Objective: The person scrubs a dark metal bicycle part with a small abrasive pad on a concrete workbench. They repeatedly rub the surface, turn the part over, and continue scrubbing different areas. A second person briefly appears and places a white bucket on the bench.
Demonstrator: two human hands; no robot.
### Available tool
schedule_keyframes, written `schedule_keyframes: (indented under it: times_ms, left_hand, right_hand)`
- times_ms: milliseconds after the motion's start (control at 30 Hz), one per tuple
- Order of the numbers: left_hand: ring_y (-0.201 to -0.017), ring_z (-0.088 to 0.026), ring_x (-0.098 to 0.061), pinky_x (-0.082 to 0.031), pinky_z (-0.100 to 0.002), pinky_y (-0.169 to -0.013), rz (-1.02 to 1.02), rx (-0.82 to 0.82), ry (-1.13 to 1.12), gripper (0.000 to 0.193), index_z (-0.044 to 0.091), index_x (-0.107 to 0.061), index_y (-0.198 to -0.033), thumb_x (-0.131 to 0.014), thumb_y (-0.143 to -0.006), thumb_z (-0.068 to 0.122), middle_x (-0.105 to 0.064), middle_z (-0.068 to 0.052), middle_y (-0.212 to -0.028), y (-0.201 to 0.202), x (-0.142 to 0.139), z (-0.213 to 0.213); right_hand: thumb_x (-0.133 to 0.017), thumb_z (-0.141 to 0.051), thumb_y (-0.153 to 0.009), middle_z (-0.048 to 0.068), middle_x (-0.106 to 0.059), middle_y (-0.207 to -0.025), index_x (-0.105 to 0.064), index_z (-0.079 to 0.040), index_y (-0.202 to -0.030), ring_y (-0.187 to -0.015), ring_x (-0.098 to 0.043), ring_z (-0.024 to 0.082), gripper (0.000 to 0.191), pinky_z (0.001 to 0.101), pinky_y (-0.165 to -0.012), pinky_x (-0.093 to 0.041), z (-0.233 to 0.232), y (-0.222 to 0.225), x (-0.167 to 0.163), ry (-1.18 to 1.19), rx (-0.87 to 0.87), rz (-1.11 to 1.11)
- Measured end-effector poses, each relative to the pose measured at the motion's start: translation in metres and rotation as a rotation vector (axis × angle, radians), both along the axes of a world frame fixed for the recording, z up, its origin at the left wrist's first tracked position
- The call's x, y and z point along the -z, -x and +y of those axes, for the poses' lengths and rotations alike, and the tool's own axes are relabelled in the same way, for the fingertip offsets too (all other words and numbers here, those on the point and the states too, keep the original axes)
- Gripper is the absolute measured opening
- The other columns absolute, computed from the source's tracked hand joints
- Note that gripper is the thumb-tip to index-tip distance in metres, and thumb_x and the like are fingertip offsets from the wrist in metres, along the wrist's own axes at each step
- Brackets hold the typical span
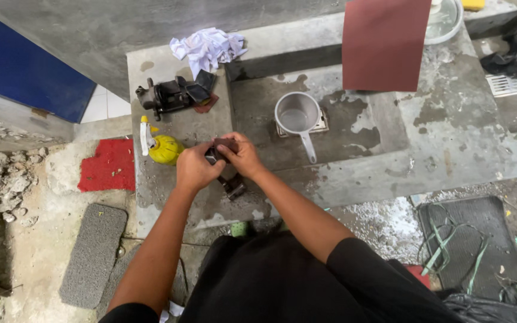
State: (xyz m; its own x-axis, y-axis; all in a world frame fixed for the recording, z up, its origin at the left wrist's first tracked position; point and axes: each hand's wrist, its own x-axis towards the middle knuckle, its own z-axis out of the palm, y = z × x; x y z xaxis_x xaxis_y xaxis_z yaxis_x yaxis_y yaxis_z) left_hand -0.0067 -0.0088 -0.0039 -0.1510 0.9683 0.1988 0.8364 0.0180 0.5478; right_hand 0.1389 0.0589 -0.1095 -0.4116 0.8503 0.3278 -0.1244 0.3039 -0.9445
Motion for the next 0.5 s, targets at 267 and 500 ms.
schedule_keyframes:
  times_ms: [267, 500]
  left_hand:
    - [-0.081, -0.038, -0.072, -0.058, -0.046, -0.077, -0.002, -0.025, 0.055, 0.041, 0.011, -0.079, -0.103, -0.079, -0.067, 0.032, -0.075, -0.017, -0.085, 0.004, -0.001, 0.005]
    - [-0.079, -0.039, -0.071, -0.057, -0.046, -0.076, 0.045, -0.005, 0.066, 0.041, 0.009, -0.079, -0.1, -0.081, -0.067, 0.033, -0.073, -0.019, -0.082, -0.004, -0.005, 0.004]
  right_hand:
    - [-0.069, -0.023, -0.1, 0.003, -0.073, -0.109, -0.069, -0.001, -0.118, -0.1, -0.067, 0.01, 0.029, 0.0284, -0.088, -0.054, -0.017, -0.014, 0.002, 0.274, -0.019, 0.036]
    - [-0.066, -0.021, -0.102, 0.005, -0.073, -0.118, -0.063, 0.0, -0.12, -0.107, -0.069, 0.01, 0.028, 0.0279, -0.094, -0.055, -0.002, -0.009, 0.006, 0.208, 0.002, 0.124]
